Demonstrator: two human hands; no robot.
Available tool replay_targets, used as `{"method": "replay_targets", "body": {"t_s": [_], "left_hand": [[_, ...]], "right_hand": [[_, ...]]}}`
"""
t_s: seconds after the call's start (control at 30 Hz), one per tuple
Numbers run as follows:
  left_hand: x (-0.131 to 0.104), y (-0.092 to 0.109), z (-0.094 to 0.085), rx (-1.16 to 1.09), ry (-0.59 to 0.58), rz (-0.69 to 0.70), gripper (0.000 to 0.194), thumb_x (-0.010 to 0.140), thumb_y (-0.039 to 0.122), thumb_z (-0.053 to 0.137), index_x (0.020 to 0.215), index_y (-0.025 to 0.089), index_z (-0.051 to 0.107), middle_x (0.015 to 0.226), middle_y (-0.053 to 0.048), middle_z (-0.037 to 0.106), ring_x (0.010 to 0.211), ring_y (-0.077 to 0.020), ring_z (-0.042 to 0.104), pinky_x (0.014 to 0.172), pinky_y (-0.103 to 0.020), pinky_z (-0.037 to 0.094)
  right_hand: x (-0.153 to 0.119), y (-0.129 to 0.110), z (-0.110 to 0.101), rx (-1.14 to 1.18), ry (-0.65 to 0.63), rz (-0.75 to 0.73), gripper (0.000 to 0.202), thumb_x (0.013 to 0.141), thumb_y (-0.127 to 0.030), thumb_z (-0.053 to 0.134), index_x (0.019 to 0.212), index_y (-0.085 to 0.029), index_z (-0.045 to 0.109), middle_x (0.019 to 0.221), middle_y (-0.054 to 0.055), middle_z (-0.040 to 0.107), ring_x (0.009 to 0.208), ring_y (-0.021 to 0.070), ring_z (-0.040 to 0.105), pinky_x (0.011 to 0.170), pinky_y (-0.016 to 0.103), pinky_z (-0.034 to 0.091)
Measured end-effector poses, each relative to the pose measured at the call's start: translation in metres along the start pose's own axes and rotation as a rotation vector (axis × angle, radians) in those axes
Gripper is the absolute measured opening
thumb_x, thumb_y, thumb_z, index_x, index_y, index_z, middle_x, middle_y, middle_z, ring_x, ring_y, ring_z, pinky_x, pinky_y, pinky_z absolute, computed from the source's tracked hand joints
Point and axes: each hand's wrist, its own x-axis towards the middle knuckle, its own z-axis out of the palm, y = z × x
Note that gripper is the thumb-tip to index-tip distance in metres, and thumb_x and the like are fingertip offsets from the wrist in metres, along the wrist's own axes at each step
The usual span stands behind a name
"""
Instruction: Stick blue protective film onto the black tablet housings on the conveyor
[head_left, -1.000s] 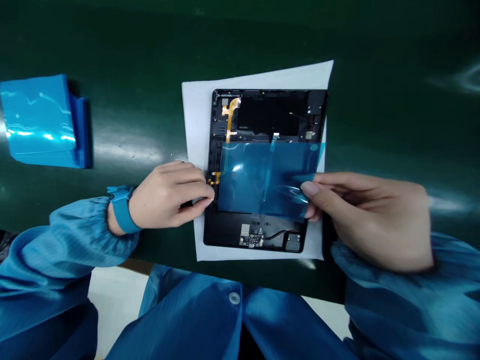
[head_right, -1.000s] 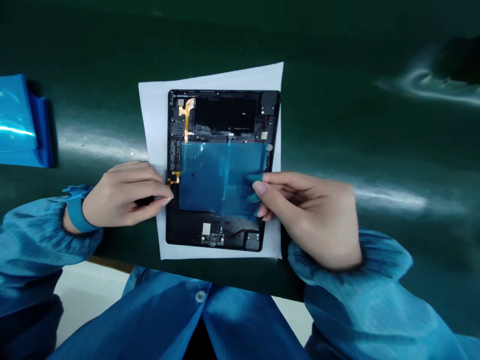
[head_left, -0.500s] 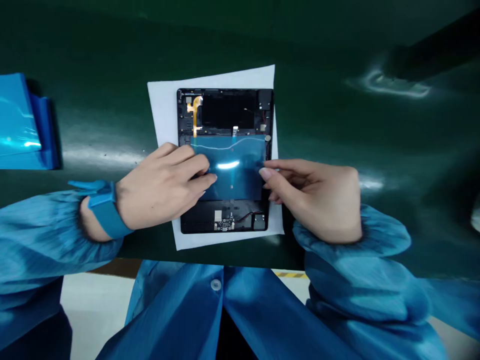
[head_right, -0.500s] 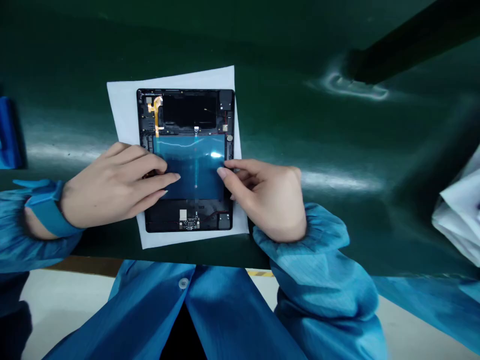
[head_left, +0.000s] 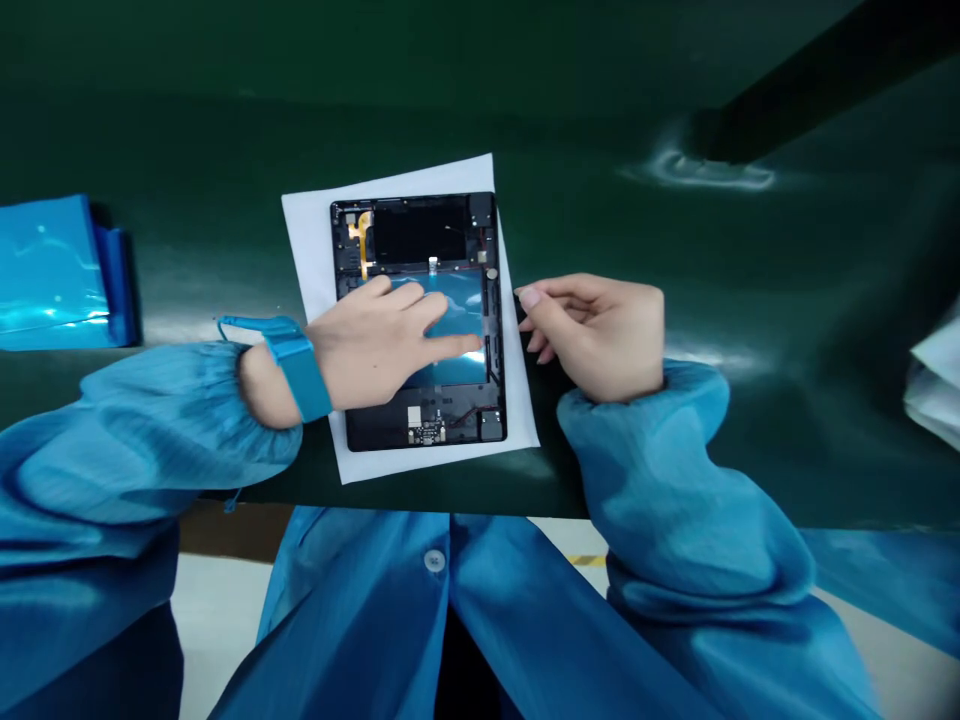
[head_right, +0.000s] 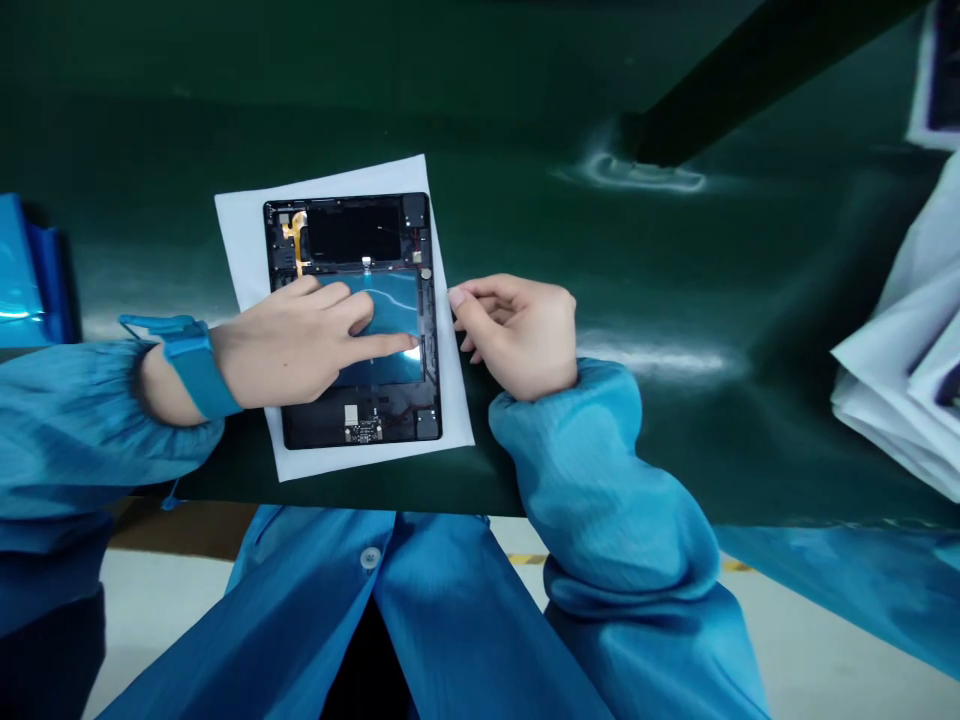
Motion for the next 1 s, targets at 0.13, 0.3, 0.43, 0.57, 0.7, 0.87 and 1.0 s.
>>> {"method": "replay_targets", "body": {"t_s": [0.13, 0.3, 0.43, 0.57, 0.7, 0.87, 1.0], "left_hand": [[-0.024, -0.029, 0.001, -0.21, 0.158, -0.068, 0.053, 0.093, 0.019, 0.053, 0.146, 0.022, 0.053, 0.114, -0.012, 0.066, 0.1, -0.0272, 0.062, 0.088, -0.041, 0.049], [-0.069, -0.053, 0.016, -0.204, 0.297, -0.271, 0.078, 0.087, 0.063, 0.068, 0.152, 0.026, 0.046, 0.15, -0.018, 0.051, 0.136, -0.0406, 0.049, 0.111, -0.059, 0.042], [-0.082, -0.05, 0.031, -0.226, 0.212, -0.269, 0.112, 0.075, 0.086, 0.064, 0.159, 0.019, 0.035, 0.162, -0.024, 0.037, 0.149, -0.0468, 0.036, 0.122, -0.068, 0.025], [-0.082, -0.05, 0.034, -0.272, 0.136, -0.249, 0.131, 0.065, 0.093, 0.065, 0.162, 0.014, 0.028, 0.165, -0.027, 0.031, 0.154, -0.0486, 0.028, 0.126, -0.068, 0.017], [-0.081, -0.05, 0.032, -0.295, 0.117, -0.246, 0.134, 0.063, 0.094, 0.064, 0.162, 0.01, 0.029, 0.165, -0.028, 0.03, 0.155, -0.0506, 0.025, 0.126, -0.069, 0.016], [-0.08, -0.049, 0.036, -0.311, 0.16, -0.247, 0.133, 0.063, 0.095, 0.064, 0.162, 0.012, 0.03, 0.166, -0.026, 0.03, 0.155, -0.0495, 0.024, 0.127, -0.066, 0.015], [-0.08, -0.048, 0.04, -0.285, 0.171, -0.241, 0.133, 0.064, 0.094, 0.064, 0.162, 0.011, 0.028, 0.167, -0.025, 0.029, 0.156, -0.0486, 0.024, 0.128, -0.065, 0.014]], "right_hand": [[-0.002, 0.001, 0.0, -0.052, 0.042, -0.06, 0.028, 0.088, -0.044, 0.07, 0.093, -0.017, 0.075, 0.066, 0.001, 0.068, 0.047, 0.0114, 0.057, 0.043, 0.024, 0.048], [-0.018, -0.017, 0.007, -0.459, -0.061, -0.521, 0.026, 0.098, -0.035, 0.058, 0.109, -0.021, 0.077, 0.09, 0.006, 0.076, 0.076, 0.0183, 0.068, 0.074, 0.033, 0.056], [-0.023, -0.032, 0.03, -0.729, -0.4, -0.923, 0.035, 0.103, -0.038, 0.051, 0.118, -0.018, 0.075, 0.097, 0.01, 0.073, 0.084, 0.0223, 0.063, 0.076, 0.035, 0.048], [-0.01, -0.037, 0.053, -0.858, -0.525, -1.057, 0.049, 0.103, -0.051, 0.047, 0.132, -0.017, 0.068, 0.1, 0.013, 0.067, 0.082, 0.0231, 0.056, 0.073, 0.035, 0.04], [0.014, -0.042, 0.062, -0.924, -0.498, -0.993, 0.063, 0.103, -0.06, 0.04, 0.143, -0.016, 0.061, 0.109, 0.016, 0.065, 0.087, 0.0263, 0.056, 0.074, 0.037, 0.04], [0.01, -0.045, 0.066, -0.973, -0.461, -0.969, 0.076, 0.101, -0.068, 0.035, 0.144, -0.009, 0.059, 0.106, 0.018, 0.066, 0.086, 0.0268, 0.056, 0.072, 0.038, 0.04], [-0.024, -0.04, 0.066, -0.916, -0.493, -1.097, 0.084, 0.099, -0.072, 0.036, 0.136, -0.002, 0.063, 0.093, 0.014, 0.067, 0.081, 0.024, 0.055, 0.071, 0.037, 0.038]]}}
